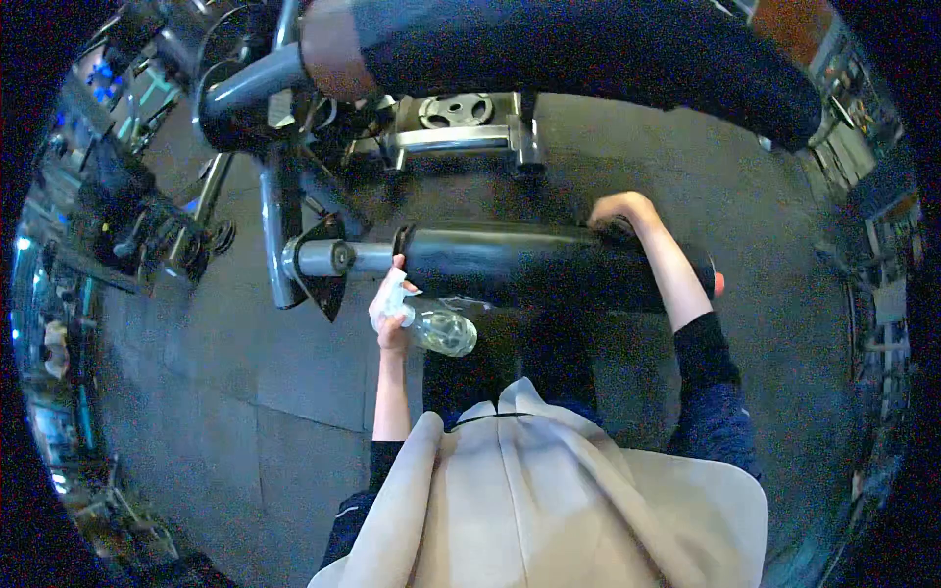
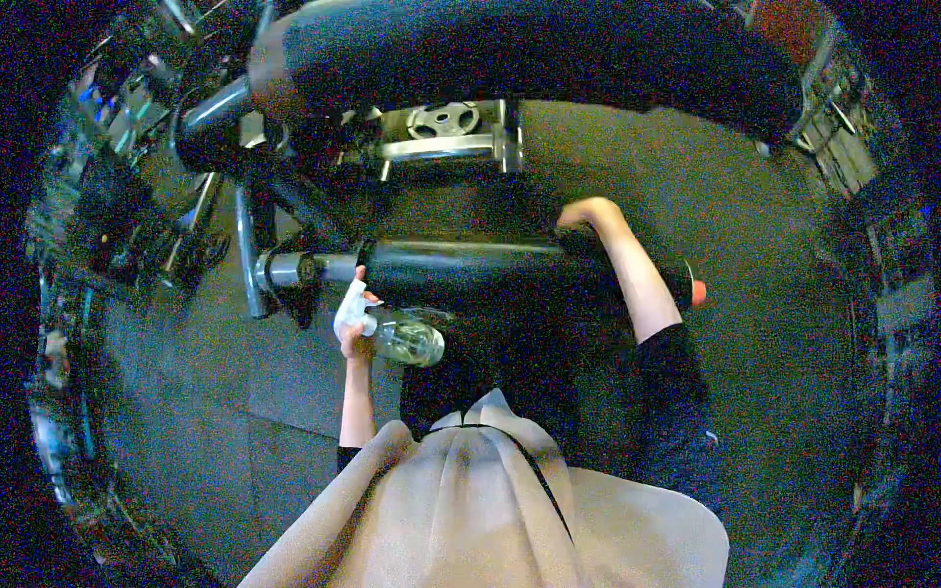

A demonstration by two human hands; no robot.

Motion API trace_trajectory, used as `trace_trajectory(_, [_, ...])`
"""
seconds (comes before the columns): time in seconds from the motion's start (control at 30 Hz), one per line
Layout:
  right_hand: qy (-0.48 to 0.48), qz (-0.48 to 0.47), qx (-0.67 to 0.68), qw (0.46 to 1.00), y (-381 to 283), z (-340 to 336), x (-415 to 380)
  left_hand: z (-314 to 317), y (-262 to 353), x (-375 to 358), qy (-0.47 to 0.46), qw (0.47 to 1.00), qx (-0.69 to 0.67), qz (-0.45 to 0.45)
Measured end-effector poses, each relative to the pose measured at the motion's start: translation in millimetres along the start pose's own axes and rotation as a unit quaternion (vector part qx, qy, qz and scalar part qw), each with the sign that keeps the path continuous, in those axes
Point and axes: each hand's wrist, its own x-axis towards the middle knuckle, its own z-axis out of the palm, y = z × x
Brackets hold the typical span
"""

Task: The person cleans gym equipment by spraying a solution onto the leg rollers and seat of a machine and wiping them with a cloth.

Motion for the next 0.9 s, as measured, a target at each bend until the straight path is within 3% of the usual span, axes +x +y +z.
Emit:
trace_trajectory(0.07, [-0.163, 0.251, -0.018, 0.954, -20.1, -9.4, 8.3, -0.3, -1.2, -1.9, 0.004, 1.000, -0.001, 0.004])
trace_trajectory(0.1, [-0.177, 0.354, 0.070, 0.916, 54.2, -1.5, 57.0, 0.6, -1.8, 0.6, 0.006, 1.000, 0.003, 0.021])
trace_trajectory(0.27, [-0.158, 0.296, 0.047, 0.941, -16.3, -2.1, 10.6, 4.3, 1.0, 1.1, 0.003, 1.000, -0.004, 0.022])
trace_trajectory(0.33, [-0.033, 0.168, -0.015, 0.985, -27.2, -1.0, -14.5, 2.3, -3.3, 2.3, -0.003, 1.000, -0.021, 0.019])
trace_trajectory(0.43, [0.138, 0.150, -0.129, 0.970, -86.7, 7.4, -65.1, -1.5, -6.8, 5.4, -0.014, 0.999, -0.016, 0.043])
trace_trajectory(0.53, [0.365, 0.178, -0.189, 0.894, -126.8, 47.4, -112.3, 2.6, 3.4, 3.6, -0.014, 0.999, 0.013, 0.027])
trace_trajectory(0.63, [0.597, 0.039, -0.178, 0.782, -131.7, 110.6, -142.2, 2.5, 1.4, 4.2, -0.014, 0.999, 0.029, 0.038])
trace_trajectory(0.73, [0.708, -0.031, -0.193, 0.679, -117.5, 178.2, -150.3, 13.0, 7.3, 2.4, 0.007, 0.999, -0.011, 0.037])
trace_trajectory(0.77, [0.717, -0.015, -0.199, 0.668, -104.6, 202.9, -145.4, 12.3, 7.1, 1.7, 0.000, 0.999, -0.017, 0.033])
trace_trajectory(0.9, [0.687, 0.056, -0.188, 0.700, -109.9, 178.9, -153.8, 6.5, 3.2, 1.9, -0.020, 1.000, -0.018, 0.011])
